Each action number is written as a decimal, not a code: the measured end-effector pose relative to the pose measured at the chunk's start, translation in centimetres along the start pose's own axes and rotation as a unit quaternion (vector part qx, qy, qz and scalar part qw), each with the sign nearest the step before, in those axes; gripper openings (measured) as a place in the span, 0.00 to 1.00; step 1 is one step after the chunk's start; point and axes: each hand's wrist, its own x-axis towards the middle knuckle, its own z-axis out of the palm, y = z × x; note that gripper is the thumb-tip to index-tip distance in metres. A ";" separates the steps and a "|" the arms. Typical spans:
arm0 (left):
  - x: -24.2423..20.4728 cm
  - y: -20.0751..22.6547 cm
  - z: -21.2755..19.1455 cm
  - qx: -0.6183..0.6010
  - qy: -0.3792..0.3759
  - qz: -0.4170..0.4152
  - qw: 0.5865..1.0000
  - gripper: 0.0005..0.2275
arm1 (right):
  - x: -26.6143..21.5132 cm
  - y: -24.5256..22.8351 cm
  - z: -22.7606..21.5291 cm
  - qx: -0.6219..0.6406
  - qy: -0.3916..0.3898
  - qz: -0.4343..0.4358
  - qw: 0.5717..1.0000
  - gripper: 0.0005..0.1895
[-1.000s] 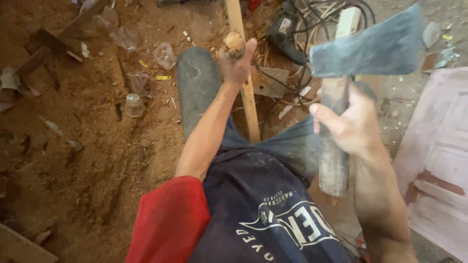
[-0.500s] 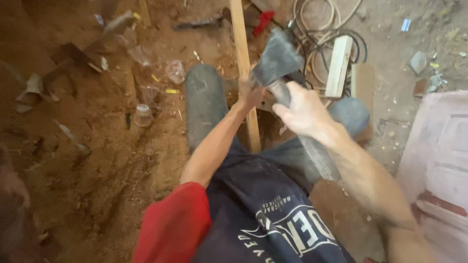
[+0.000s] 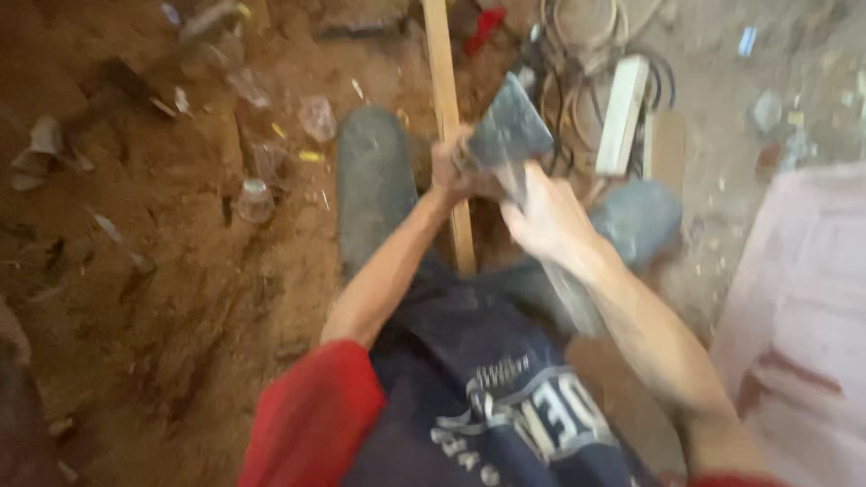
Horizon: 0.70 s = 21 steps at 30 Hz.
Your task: The person sits on the floor and uses a small axe to chip and shape a short wooden dowel. They then use a handheld electric sander to smooth the dowel's surface before returning to the axe for further shaping.
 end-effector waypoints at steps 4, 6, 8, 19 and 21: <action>2.5 -3.2 0.8 0.037 -0.012 -0.021 0.999 0.12 | -0.6 1.7 -0.8 0.022 0.104 -0.064 0.992 0.32; 5.9 -4.9 2.3 -0.110 -0.003 -0.319 0.941 0.10 | -0.1 1.5 -2.3 0.073 0.056 0.068 0.993 0.30; 5.9 -5.0 2.8 -0.170 0.043 -0.277 0.945 0.08 | -1.4 1.0 -2.3 0.140 0.009 0.149 0.979 0.25; 6.3 10.9 0.6 -0.112 0.069 -0.071 0.989 0.12 | -5.1 8.3 -0.6 0.298 -0.029 0.200 0.933 0.13; 8.9 10.5 0.1 -0.080 0.036 -0.042 0.995 0.13 | -5.4 8.6 0.1 0.322 -0.029 0.222 0.920 0.12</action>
